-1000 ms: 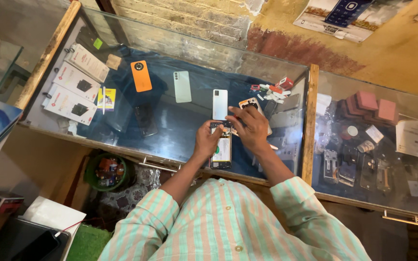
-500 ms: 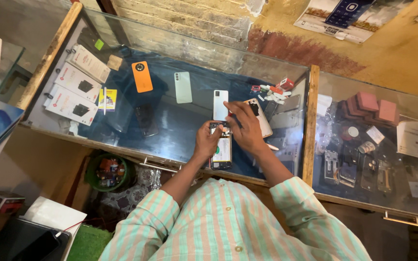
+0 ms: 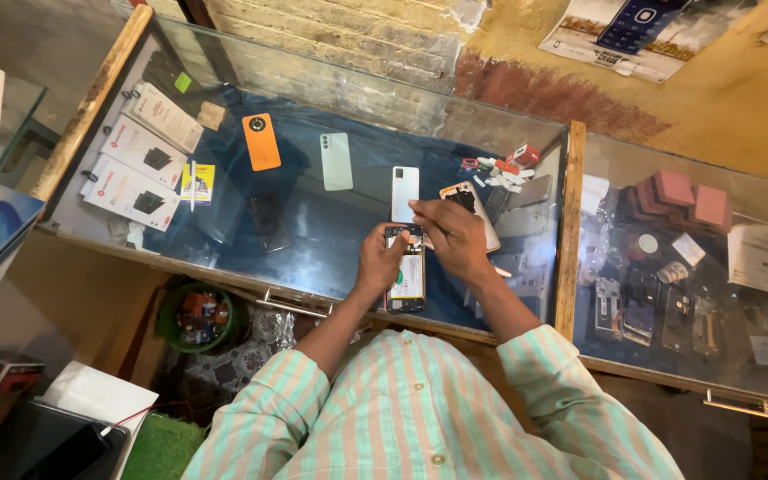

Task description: The person uses a plastic pry tool to separate the back cover from a disassembled smartphone, then powers the device on to confirm the screen displays the brand logo and lock screen. After confirming operation, the person powers the device off and uses a red-tipped tool to adjust internal components near the motherboard.

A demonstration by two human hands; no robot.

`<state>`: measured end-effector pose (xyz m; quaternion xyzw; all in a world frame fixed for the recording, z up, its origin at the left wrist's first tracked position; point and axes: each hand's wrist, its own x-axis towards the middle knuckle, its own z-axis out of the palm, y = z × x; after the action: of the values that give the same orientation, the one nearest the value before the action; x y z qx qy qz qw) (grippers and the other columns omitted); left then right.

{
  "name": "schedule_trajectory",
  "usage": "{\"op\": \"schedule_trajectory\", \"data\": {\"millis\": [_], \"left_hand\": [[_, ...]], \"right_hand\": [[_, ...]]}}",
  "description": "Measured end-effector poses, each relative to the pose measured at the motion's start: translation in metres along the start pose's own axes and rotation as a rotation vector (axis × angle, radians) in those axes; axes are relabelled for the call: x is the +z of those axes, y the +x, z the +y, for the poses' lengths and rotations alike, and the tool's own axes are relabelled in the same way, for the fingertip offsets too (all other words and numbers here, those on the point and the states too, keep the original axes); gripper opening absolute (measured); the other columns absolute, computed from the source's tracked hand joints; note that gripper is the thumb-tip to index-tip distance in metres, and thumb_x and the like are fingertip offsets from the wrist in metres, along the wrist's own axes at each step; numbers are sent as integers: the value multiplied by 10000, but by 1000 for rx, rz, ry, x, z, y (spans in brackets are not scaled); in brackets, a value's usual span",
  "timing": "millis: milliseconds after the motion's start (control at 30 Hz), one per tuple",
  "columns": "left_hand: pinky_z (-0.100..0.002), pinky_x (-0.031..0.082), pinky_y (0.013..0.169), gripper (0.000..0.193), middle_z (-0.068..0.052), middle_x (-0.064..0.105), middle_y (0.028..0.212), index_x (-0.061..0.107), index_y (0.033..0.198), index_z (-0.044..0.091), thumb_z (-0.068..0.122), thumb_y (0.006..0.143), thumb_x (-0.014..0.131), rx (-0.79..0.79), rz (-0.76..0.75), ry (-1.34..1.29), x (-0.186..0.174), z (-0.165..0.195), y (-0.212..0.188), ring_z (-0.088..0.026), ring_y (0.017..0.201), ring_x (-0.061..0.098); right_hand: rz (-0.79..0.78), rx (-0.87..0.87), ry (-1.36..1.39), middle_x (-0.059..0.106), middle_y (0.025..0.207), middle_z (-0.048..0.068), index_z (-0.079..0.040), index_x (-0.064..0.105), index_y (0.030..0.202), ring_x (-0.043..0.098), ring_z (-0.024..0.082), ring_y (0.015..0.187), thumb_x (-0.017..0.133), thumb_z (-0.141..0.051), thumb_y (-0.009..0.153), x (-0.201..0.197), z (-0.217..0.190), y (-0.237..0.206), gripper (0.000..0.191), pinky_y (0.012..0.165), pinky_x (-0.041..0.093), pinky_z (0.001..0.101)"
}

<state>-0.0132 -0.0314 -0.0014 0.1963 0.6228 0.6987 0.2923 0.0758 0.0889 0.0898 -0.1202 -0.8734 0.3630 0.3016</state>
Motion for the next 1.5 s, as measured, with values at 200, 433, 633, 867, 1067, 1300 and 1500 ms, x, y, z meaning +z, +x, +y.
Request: {"op": "schedule_trajectory", "data": {"millis": [200, 433, 633, 867, 1067, 1300, 1500], "left_hand": [[-228, 445, 528, 166, 32, 646, 758, 657, 1065, -2, 151, 1002, 662, 5, -19, -70, 0, 0, 1, -23, 617, 545], [-232, 469, 542, 155, 20, 670, 773, 655, 1051, -3, 144, 1003, 656, -2, -16, -77, 2, 1, -1, -29, 629, 567], [-232, 502, 569, 172, 9, 694, 792, 671, 1036, -4, 163, 993, 667, 2, 10, 0, 1, 2, 0, -34, 659, 605], [-247, 488, 568, 179, -11, 680, 805, 661, 1062, -7, 163, 1003, 668, 15, -23, -46, 0, -2, 0, -54, 663, 590], [-243, 526, 614, 176, -13, 706, 828, 664, 1059, -6, 159, 1000, 658, 5, -3, -4, 0, 0, -1, -54, 698, 629], [-237, 546, 630, 167, -19, 728, 854, 660, 1038, -8, 149, 983, 680, 6, -16, -101, 0, 1, 0, -53, 715, 657], [-232, 501, 574, 174, -15, 701, 802, 657, 1032, -7, 144, 967, 713, 1, 7, -79, 1, -1, -2, -48, 656, 609]], "right_hand": [[52, -167, -20, 698, 1129, 145, -76, 708, 1270, 702, 254, 993, 725, -41, 938, -1, 1, 1, 334, 842, 567, 337], [34, 99, -133, 739, 933, 91, -152, 801, 1139, 726, 201, 777, 840, -121, 878, 2, -1, -3, 266, 692, 554, 315], [-2, -152, 142, 730, 1178, 102, -79, 646, 1362, 739, 228, 991, 665, -50, 998, -1, -3, -3, 366, 852, 588, 335], [52, -12, -108, 736, 965, 99, -124, 772, 1140, 727, 224, 812, 828, -106, 855, 0, -2, -5, 291, 694, 565, 327], [-7, -115, 18, 745, 1094, 108, -103, 684, 1296, 760, 229, 947, 728, -17, 941, 1, 0, -9, 368, 801, 606, 311], [134, -27, 38, 743, 1100, 123, -82, 620, 1376, 756, 198, 984, 739, 11, 940, 1, 7, -15, 461, 862, 618, 312], [207, -16, 131, 720, 1164, 134, -58, 571, 1421, 751, 207, 1051, 689, 55, 979, -6, 13, -22, 470, 918, 631, 322]]}}
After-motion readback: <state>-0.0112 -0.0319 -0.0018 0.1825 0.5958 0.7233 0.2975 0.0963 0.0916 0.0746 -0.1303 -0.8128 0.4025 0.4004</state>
